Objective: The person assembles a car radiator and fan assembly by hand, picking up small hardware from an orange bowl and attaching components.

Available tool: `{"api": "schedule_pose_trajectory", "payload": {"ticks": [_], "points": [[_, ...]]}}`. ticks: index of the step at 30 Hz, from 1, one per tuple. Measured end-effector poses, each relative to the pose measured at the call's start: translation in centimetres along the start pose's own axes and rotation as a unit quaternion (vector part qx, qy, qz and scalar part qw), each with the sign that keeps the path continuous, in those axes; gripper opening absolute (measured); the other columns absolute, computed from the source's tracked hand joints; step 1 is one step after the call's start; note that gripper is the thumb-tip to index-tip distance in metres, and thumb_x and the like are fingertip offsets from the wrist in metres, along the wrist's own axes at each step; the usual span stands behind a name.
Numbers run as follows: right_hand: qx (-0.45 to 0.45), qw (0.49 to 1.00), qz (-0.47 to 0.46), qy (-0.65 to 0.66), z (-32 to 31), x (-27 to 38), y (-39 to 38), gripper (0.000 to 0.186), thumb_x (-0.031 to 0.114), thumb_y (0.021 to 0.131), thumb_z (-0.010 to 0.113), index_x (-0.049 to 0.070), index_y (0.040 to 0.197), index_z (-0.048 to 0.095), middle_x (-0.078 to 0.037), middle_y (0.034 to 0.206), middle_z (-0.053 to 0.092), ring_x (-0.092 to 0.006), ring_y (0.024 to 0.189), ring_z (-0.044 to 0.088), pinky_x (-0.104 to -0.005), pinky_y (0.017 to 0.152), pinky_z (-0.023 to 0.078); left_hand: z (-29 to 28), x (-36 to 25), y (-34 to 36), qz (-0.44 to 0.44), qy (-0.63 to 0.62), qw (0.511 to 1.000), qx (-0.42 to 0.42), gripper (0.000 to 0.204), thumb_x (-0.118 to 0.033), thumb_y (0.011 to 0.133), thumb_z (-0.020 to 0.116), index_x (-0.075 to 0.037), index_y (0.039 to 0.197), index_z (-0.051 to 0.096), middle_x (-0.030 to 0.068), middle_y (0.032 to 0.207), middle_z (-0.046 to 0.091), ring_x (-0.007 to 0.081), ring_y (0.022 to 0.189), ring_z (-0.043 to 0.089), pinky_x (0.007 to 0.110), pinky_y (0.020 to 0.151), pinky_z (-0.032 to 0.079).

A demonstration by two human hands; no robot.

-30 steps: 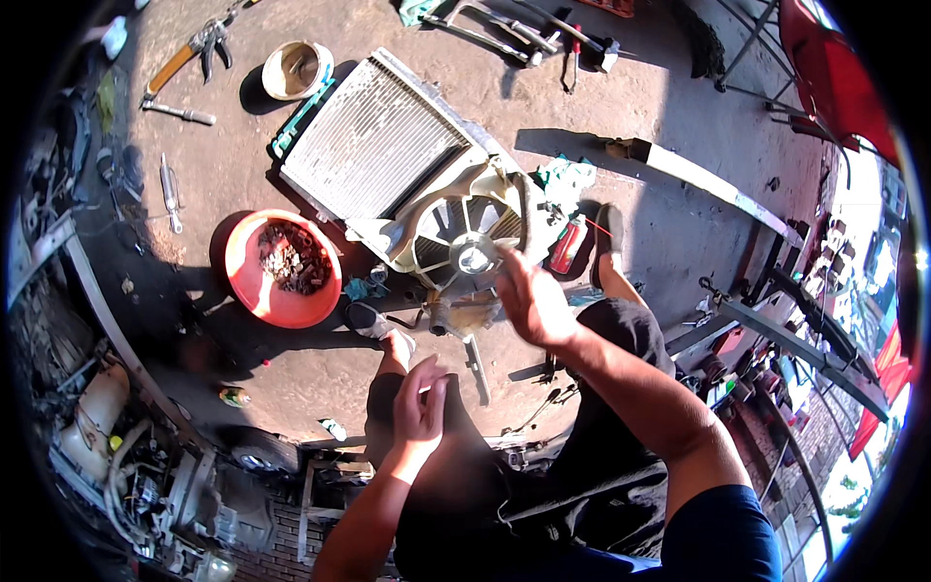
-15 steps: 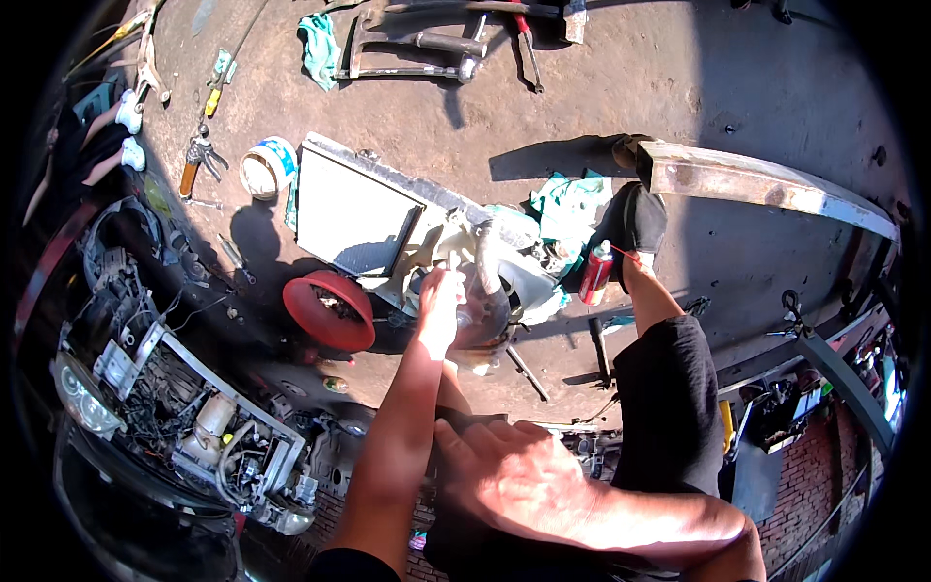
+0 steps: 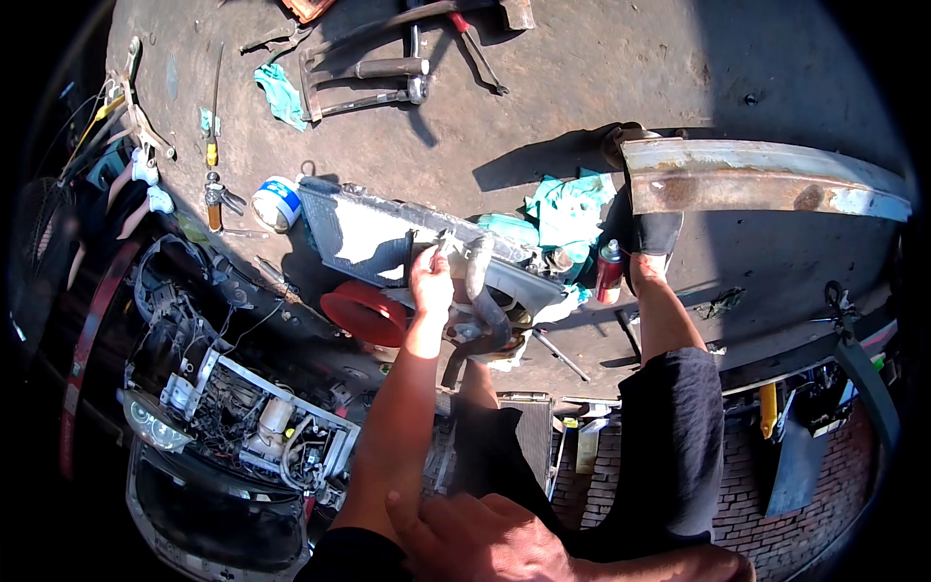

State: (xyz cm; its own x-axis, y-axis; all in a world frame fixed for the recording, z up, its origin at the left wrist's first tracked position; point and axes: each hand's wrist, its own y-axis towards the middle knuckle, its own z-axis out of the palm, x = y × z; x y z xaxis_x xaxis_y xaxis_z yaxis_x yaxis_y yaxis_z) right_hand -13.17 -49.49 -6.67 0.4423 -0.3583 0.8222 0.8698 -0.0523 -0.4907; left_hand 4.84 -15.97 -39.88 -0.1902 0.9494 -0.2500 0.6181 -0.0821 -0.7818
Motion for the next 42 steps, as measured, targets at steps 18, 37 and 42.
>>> {"api": "schedule_pose_trajectory", "payload": {"ticks": [18, 37, 42], "points": [[-0.033, 0.993, -0.011, 0.109, -1.8, 0.3, -0.1, 0.058, 0.024, 0.076, 0.081, 0.0, 0.126, 0.061, -0.008, 0.09, 0.063, -0.0272, 0.087, 0.067, -0.0403, 0.074, 0.054, -0.8, -5.9, -1.8, 0.12, 0.486, 0.866, 0.019, 0.028, -0.024, 0.102, 0.058, -0.004, 0.121, 0.063, 0.0256, 0.089, 0.074, 0.0479, 0.088, 0.072, 0.056, 0.079, 0.057], [-0.126, 0.986, 0.082, -0.075, 8.0, -7.5, 2.8, 0.041, 0.031, 0.098, 0.062, 0.002, 0.126, 0.06, -0.016, 0.093, 0.069, -0.0346, 0.091, 0.069, -0.0545, 0.082, 0.052, 3.0, -3.6, -2.8, 0.154, 0.397, 0.904, -0.039, 0.033, -0.02, 0.101, 0.061, 0.0, 0.126, 0.056, 0.0271, 0.106, 0.072, 0.0449, 0.097, 0.071, 0.051, 0.086, 0.055], [-0.123, 0.989, 0.011, -0.081, 11.6, -7.8, 4.0, 0.037, 0.026, 0.098, 0.062, -0.006, 0.116, 0.059, -0.023, 0.095, 0.069, -0.0396, 0.093, 0.069, -0.0489, 0.079, 0.057, -2.9, -0.1, 2.4, 0.02, 0.16, 0.985, -0.062, 0.036, -0.033, 0.106, 0.052, 0.0, 0.096, 0.062, 0.0206, 0.078, 0.069, 0.0376, 0.063, 0.068, 0.05, 0.057, 0.053]]}}
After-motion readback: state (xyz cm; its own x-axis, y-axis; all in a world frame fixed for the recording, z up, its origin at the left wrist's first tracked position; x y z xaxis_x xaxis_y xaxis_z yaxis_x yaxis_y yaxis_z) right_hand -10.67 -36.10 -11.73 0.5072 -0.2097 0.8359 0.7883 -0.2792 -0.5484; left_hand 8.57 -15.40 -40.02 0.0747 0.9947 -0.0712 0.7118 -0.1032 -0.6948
